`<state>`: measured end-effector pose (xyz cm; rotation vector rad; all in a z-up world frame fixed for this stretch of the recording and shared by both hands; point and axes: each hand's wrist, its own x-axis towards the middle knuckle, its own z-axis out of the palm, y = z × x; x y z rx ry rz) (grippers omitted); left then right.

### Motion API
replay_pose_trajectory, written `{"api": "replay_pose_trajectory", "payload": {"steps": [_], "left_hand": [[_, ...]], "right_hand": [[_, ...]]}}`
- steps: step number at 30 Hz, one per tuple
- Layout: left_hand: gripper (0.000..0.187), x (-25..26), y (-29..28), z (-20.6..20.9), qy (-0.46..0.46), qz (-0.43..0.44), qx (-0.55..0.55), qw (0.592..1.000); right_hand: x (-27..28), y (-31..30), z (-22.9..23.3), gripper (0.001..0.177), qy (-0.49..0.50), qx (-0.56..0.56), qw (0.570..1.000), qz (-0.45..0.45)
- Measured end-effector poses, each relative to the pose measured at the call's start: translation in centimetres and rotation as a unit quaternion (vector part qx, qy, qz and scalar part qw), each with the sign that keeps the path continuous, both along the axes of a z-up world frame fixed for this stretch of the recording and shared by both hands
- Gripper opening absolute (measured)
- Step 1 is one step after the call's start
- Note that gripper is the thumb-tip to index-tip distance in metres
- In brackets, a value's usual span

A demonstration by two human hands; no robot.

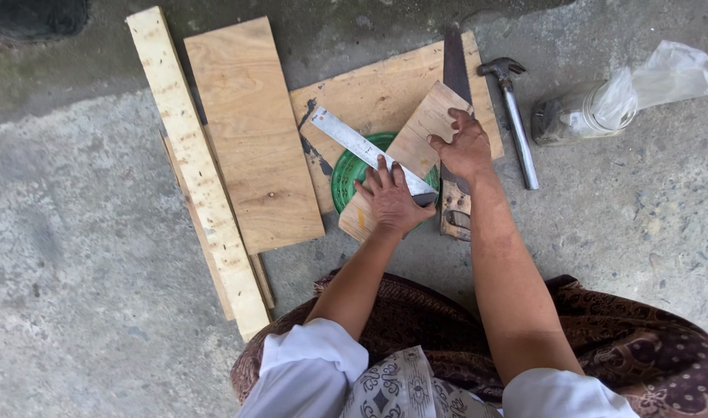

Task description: The person measures a piece of wood with a square, marks it with a pencil, and saws through the wood using a hand saw.

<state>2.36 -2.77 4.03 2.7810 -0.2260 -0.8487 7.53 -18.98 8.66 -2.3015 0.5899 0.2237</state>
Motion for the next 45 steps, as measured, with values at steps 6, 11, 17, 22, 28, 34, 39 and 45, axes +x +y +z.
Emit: {"api": "replay_pose_trajectory", "payload": {"steps": [6,11,17,22,28,34,39,45], "left_hand": [[0.132,-0.9,0.8,-1.2,-0.072,0.026,-0.067,0.995],[0.122,-0.8,-0.1,-2.6,-0.202,0.046,-0.118,0.971],[0.117,0.4,-2.7,-3.9,-0.275,0.077,-0.115,0.951],[0.116,1.6,-3.8,-3.7,-0.279,0.068,-0.056,0.956],[0.109,1.5,-4.7,-3.1,-0.292,0.064,-0.024,0.954],[0.104,4.5,-7.4,-2.5,-0.332,0.082,-0.029,0.939],[0.102,6.4,-9.1,-2.5,-0.338,0.085,-0.020,0.937],[0.100,6.4,-8.9,-3.3,-0.375,0.075,-0.035,0.923]], "right_hand": [[2.4,0.4,-1.1,0.086,-0.092,0.002,0.993,-0.069],[5.4,-2.9,-4.5,0.092,-0.118,-0.010,0.989,-0.087],[8.8,-8.2,-10.3,0.087,-0.133,0.032,0.985,-0.104],[11.0,-12.8,-11.6,0.084,-0.138,0.091,0.975,-0.149],[16.0,-20.4,-13.7,0.072,-0.102,0.121,0.966,-0.202],[21.3,-25.7,-19.9,0.065,-0.074,0.072,0.982,-0.156],[23.2,-25.0,-20.5,0.065,-0.094,0.041,0.988,-0.114],[24.3,-22.0,-15.1,0.074,0.008,0.137,0.981,-0.137]]}}
